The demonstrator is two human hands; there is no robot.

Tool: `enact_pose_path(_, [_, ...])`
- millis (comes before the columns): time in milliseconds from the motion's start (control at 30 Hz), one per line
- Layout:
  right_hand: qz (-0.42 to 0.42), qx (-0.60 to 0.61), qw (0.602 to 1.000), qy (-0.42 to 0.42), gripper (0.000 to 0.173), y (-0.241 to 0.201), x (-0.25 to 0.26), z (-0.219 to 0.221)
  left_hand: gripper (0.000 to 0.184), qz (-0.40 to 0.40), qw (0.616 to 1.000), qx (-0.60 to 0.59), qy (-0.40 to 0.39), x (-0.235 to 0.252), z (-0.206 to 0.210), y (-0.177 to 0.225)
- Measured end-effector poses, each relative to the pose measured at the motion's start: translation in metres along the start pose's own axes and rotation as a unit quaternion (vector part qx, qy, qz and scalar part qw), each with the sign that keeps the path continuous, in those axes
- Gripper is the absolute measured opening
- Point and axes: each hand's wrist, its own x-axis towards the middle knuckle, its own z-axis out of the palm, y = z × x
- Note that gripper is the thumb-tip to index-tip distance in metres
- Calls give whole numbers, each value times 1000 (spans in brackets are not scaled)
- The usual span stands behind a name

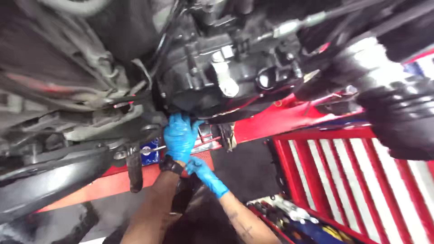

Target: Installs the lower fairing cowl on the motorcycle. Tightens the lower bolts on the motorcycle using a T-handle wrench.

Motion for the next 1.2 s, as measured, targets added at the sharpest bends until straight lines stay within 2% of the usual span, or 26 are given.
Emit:
enact_pose_path(67, [-31, 42, 998, 40, 38, -26, -1, -31, 59, -1, 1000, 9, 13, -2, 3, -1])
enact_pose_path(167, [-115, 96, 984, 96, 31, -63, 1, -55, 57, 4, 999, 22, 31, -5, 8, -5])
enact_pose_path(233, [-171, 87, 971, 140, 27, -78, 3, -61, 60, 21, 998, 43, 49, -8, 12, -7])
enact_pose_path(300, [-213, 74, 958, 179, 23, -89, 5, -62, 66, 26, 998, 52, 22, -10, 8, -8])
enact_pose_path(400, [-303, 100, 932, 171, 25, -100, 6, -61, 72, 21, 998, 64, -6, -10, 5, -9])
enact_pose_path(500, [-415, 168, 879, 164, 25, -114, 23, -63, 72, 41, 997, 63, 12, -7, 7, -13])
enact_pose_path(567, [-452, 147, 859, 193, 24, -123, 25, -62, 68, 43, 997, 66, 9, -6, 6, -13])
enact_pose_path(667, [-473, 80, 830, 285, 17, -131, 26, -53, 67, 34, 997, 72, -7, -7, 3, -15])
enact_pose_path(733, [-482, 44, 813, 322, 14, -124, 39, -50, 69, 41, 996, 76, 10, -5, 5, -15])
enact_pose_path(767, [-514, 25, 789, 336, 14, -103, 66, -53, 72, 42, 996, 80, 28, -3, 7, -13])
enact_pose_path(800, [-609, -30, 705, 363, 15, -66, 117, -60, 75, 40, 995, 83, 34, -1, 8, -11])
enact_pose_path(833, [-618, -79, 677, 392, 14, -43, 151, -64, 74, 40, 995, 81, 32, -1, 7, -10])
enact_pose_path(900, [-527, -167, 685, 474, 10, -28, 178, -56, 73, 51, 995, 82, 22, 0, 8, -13])
enact_pose_path(933, [-473, -215, 684, 511, 12, -32, 183, -49, 72, 73, 993, 87, 42, 0, 17, -23])
enact_pose_path(967, [-433, -259, 674, 540, 14, -39, 186, -44, 71, 116, 984, 87, 107, 1, 39, -45])
enact_pose_path(1000, [-406, -296, 656, 564, 16, -46, 189, -40, 71, 183, 955, 54, 227, 8, 76, -77])
enact_pose_path(1033, [-393, -322, 632, 585, 19, -53, 192, -39, 70, 218, 930, 34, 294, 16, 99, -94])
enact_pose_path(1067, [-388, -340, 607, 605, 22, -61, 195, -37, 67, 215, 929, 23, 301, 16, 101, -91])
enact_pose_path(1100, [-388, -353, 579, 624, 24, -70, 196, -36, 59, 177, 956, 29, 234, 7, 80, -72])
enact_pose_path(1133, [-397, -360, 560, 632, 25, -81, 191, -32, 51, 119, 987, 44, 100, -2, 39, -40])
enact_pose_path(1167, [-399, -365, 555, 632, 23, -98, 175, -25, 47, 86, 995, 24, 35, -3, 16, -21])
enact_pose_path(1200, [-377, -370, 585, 615, 17, -122, 145, -13, 43, 75, 997, -2, 21, -3, 7, -13])
